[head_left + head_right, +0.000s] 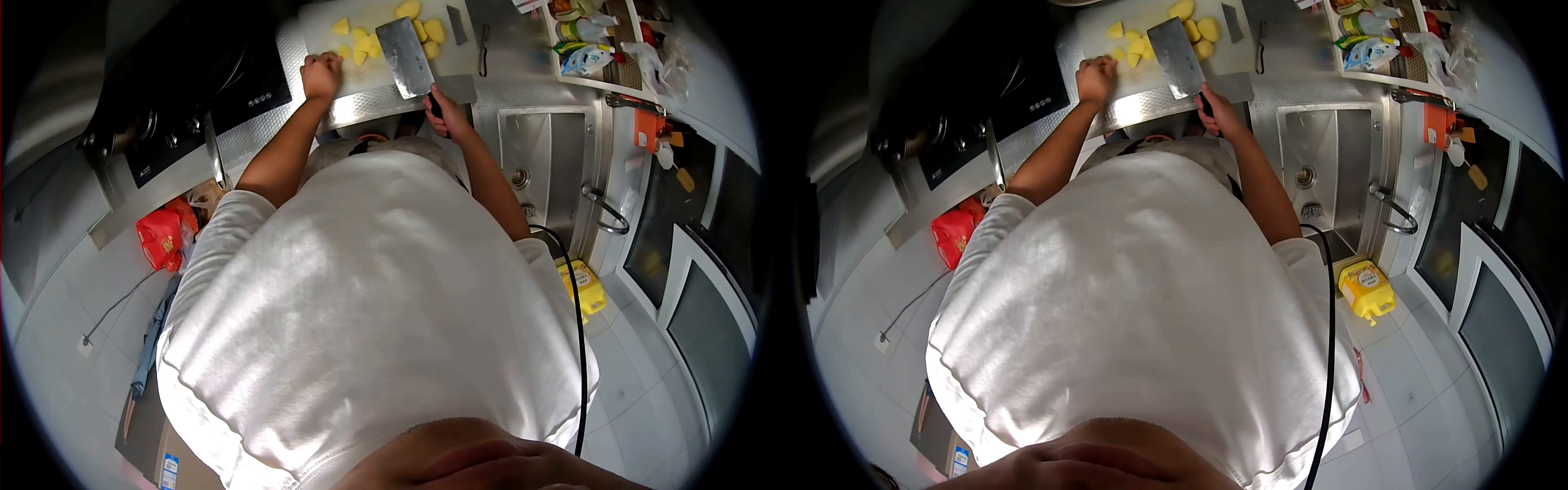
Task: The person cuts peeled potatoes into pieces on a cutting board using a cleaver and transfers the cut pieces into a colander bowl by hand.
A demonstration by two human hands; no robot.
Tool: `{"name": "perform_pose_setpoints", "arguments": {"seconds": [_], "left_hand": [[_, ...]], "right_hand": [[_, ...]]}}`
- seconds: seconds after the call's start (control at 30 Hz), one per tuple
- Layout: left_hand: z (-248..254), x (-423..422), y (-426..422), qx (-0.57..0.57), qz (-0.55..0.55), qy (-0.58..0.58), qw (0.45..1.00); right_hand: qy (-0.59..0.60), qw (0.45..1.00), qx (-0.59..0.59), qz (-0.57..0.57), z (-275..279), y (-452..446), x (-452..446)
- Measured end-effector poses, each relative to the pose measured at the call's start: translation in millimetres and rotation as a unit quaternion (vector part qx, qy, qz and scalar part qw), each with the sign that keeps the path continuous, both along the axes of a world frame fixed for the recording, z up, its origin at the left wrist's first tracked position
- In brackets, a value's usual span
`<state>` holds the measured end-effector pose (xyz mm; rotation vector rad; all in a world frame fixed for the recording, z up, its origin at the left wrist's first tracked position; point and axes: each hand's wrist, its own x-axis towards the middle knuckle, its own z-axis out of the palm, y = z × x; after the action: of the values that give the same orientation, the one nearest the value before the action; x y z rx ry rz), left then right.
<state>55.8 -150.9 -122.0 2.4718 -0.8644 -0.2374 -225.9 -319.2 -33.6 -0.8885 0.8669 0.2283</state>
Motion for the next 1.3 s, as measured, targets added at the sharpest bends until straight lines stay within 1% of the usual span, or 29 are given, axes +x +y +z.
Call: {"name": "perform_pose_setpoints", "arguments": {"seconds": [0.03, 0.07, 0.1, 0.13, 0.17, 0.23, 0.27, 0.3, 0.37, 0.4, 0.43, 0.47, 0.5, 0.53, 0.57, 0.6, 0.63, 0.67, 0.7, 0.77, 0.87, 0.97, 1.23, 1.3], "left_hand": [[-3, 3, -4, 0.0, -0.003, 0.0, 1.0], [-6, 9, -9, -0.053, 0.049, 0.129, 0.989], [-4, 11, -12, -0.103, 0.1, 0.255, 0.956], [-3, 9, -14, -0.163, 0.125, 0.339, 0.918], [-1, 8, -13, -0.162, 0.124, 0.339, 0.918], [-5, 9, -10, -0.245, 0.123, 0.43, 0.86], [-7, 10, -4, -0.234, 0.095, 0.434, 0.865], [-7, 8, 2, -0.234, 0.096, 0.434, 0.865], [-7, 3, 14, -0.208, 0.051, 0.33, 0.919], [-16, 1, 18, -0.254, 0.054, 0.339, 0.904], [-2, -1, 20, -0.253, 0.056, 0.339, 0.904], [12, -7, 25, -0.246, 0.066, 0.343, 0.904], [23, -10, 27, -0.238, 0.075, 0.347, 0.904], [7, -10, 31, -0.238, 0.077, 0.347, 0.904], [-8, -11, 35, -0.249, 0.102, 0.362, 0.892], [-20, -11, 40, -0.259, 0.127, 0.377, 0.88], [-19, -13, 41, -0.259, 0.13, 0.377, 0.88], [-17, -15, 40, -0.287, 0.156, 0.423, 0.846], [-14, -17, 39, -0.313, 0.181, 0.467, 0.807], [-6, -20, 37, -0.308, 0.184, 0.467, 0.808], [-4, -21, 36, -0.308, 0.185, 0.47, 0.806], [-11, -22, 34, -0.314, 0.189, 0.472, 0.802], [-8, -25, 32, -0.322, 0.203, 0.465, 0.799], [-7, -25, 33, -0.319, 0.18, 0.45, 0.814]], "right_hand": [[-0.002, 1.0, -0.001, -0.004, 0, 1, 0], [-0.003, 1.0, -0.001, -0.007, 0, 1, 0], [-0.003, 1.0, 0.005, -0.011, 0, 1, -1], [-0.004, 1.0, 0.012, -0.014, 1, 2, -1], [-0.004, 1.0, 0.013, -0.015, 2, 3, -1], [-0.015, 1.0, 0.013, -0.02, 4, 3, 0], [-0.015, 1.0, 0.014, -0.019, 5, 4, 1], [-0.015, 1.0, 0.008, -0.021, 7, 4, 2], [-0.014, 1.0, 0.004, -0.02, 12, 7, 6], [0.0, 0.999, -0.042, 0.009, 18, 9, 10], [0.014, 0.995, -0.088, 0.037, 18, 11, 13], [0.015, 0.995, -0.086, 0.039, 17, 17, 17], [0.019, 0.972, -0.223, 0.065, 11, 23, 21], [0.023, 0.93, -0.356, 0.09, 11, 30, 28], [0.022, 0.93, -0.356, 0.093, 14, 34, 32], [0.052, 0.894, -0.418, 0.153, 28, 39, 39], [0.082, 0.849, -0.477, 0.211, 40, 44, 44], [0.08, 0.827, -0.512, 0.219, 47, 50, 49], [0.08, 0.826, -0.512, 0.221, 50, 55, 52], [0.105, 0.791, -0.55, 0.245, 56, 64, 57], [0.113, 0.79, -0.55, 0.245, 67, 72, 62], [0.109, 0.784, -0.559, 0.249, 61, 74, 62], [0.093, 0.778, -0.571, 0.245, 50, 73, 59], [0.088, 0.779, -0.571, 0.242, 46, 70, 61]]}}
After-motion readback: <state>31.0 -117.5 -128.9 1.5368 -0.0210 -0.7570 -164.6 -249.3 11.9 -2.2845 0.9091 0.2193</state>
